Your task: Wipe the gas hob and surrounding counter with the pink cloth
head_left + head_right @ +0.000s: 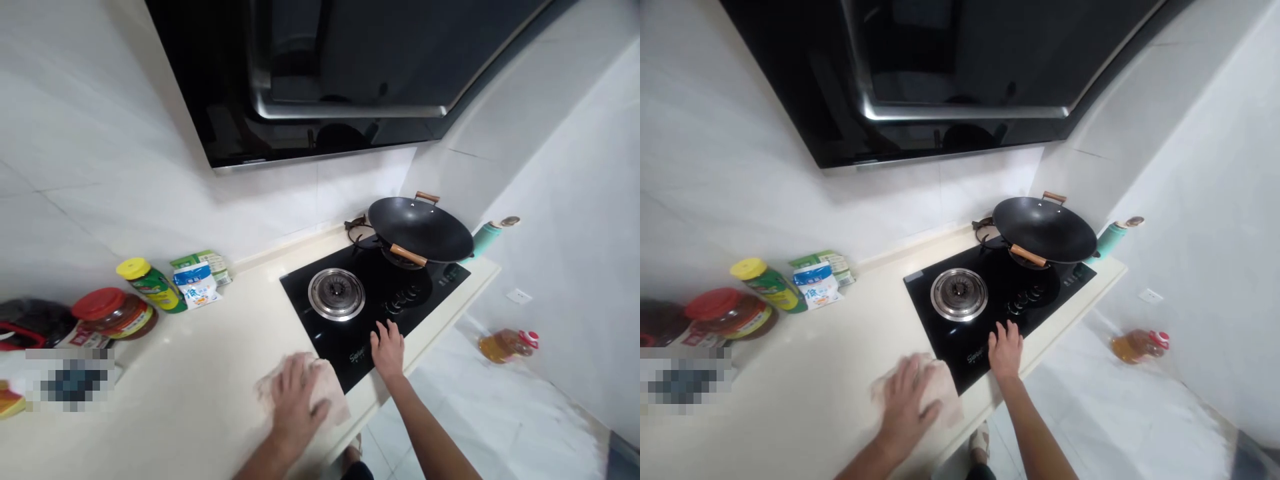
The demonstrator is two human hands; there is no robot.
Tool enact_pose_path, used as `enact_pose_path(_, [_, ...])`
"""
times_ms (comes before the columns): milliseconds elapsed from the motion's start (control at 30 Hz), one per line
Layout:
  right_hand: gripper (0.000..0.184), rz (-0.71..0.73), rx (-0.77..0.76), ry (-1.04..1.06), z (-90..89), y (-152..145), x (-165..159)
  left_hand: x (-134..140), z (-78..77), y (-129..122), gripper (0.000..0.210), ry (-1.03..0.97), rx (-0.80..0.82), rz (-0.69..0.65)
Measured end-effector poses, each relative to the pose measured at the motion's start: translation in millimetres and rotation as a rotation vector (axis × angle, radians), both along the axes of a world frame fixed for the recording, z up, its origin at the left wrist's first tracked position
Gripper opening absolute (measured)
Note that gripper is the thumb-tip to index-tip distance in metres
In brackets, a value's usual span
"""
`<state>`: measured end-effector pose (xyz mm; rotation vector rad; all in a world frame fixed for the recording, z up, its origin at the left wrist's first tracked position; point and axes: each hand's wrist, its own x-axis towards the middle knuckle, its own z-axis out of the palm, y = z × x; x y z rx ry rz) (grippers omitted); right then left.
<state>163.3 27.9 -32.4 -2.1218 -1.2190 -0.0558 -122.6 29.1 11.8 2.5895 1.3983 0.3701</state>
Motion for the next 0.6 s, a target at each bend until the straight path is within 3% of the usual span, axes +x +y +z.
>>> enact_pose_path(100, [0.063, -0.061, -0.059, -0.086, -12.2, 3, 4, 19, -14.3, -5, 0.062, 0.033, -0.063, -0.085])
enact_pose_path(300, [0.062, -0.117, -0.129, -0.226, -32.5, 2, -2, 12, -31.0, 17, 0.059, -0.070, 0.214, -0.141])
enact_pose_path(467, [0.062, -0.119, -0.122, -0.259, -35.0, 3, 2, 5, -29.5, 73, 0.055, -0.161, 0.325, 0.075])
enact_pose_path(600, [0.062, -0.126, -0.134, -0.259, -32.6, 4, 0, -1, -22.1, 137, 0.047, -0.093, 0.278, 0.133])
